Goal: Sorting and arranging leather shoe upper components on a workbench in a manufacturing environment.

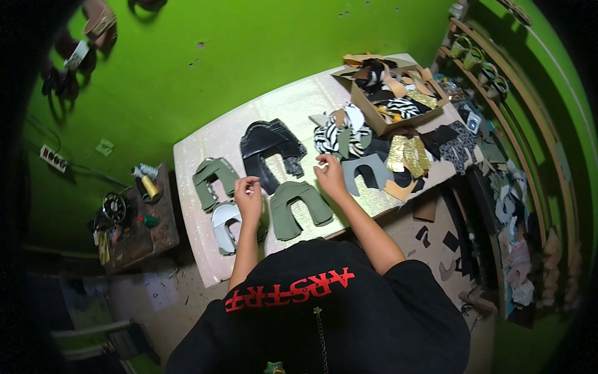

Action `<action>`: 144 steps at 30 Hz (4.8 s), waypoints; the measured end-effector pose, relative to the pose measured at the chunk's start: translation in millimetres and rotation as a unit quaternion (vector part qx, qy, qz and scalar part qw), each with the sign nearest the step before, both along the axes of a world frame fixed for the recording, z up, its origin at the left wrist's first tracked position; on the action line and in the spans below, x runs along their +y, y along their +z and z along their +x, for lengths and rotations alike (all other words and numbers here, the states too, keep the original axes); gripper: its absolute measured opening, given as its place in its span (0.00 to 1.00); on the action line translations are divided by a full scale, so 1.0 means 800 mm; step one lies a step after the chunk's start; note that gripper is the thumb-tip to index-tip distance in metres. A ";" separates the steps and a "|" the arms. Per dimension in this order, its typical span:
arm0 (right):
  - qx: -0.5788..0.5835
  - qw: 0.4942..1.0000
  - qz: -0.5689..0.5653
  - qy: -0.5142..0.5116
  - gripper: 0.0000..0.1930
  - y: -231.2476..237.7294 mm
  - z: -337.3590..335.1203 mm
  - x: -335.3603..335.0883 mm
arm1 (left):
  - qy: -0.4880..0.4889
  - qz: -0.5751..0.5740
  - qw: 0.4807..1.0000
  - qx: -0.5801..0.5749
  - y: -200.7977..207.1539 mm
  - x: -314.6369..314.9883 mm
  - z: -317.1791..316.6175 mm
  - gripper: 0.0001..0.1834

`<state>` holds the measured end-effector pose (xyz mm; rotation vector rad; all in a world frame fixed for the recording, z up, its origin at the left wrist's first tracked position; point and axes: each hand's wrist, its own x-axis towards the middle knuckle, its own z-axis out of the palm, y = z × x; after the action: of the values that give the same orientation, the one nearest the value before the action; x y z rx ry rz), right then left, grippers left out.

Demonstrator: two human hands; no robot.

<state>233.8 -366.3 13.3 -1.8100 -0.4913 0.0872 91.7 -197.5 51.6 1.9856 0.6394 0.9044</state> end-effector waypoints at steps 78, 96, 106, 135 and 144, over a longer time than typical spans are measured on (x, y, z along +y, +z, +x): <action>0.022 0.978 -0.088 0.185 0.14 -0.021 -0.180 0.183 | 0.035 -0.346 0.931 0.113 -0.063 0.122 -0.226 0.12; -0.131 0.957 -0.198 0.164 0.30 -0.003 -0.196 0.186 | 0.137 0.053 0.960 0.239 -0.055 0.089 -0.188 0.42; -0.128 0.922 -0.247 0.270 0.36 -0.018 -0.205 0.203 | 0.070 0.044 0.952 0.294 -0.067 0.103 -0.171 0.36; -0.087 0.961 -0.244 -0.100 0.23 -0.018 0.144 -0.057 | -0.237 0.118 0.940 0.215 -0.017 -0.111 0.134 0.52; -0.029 0.937 -0.348 -0.016 0.26 -0.022 0.206 -0.053 | -0.274 0.064 0.929 0.240 -0.028 -0.166 0.190 0.49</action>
<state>398.6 -409.0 -4.5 -2.5207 -0.5085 0.2062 243.5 -330.2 29.2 2.3501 0.2501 0.1175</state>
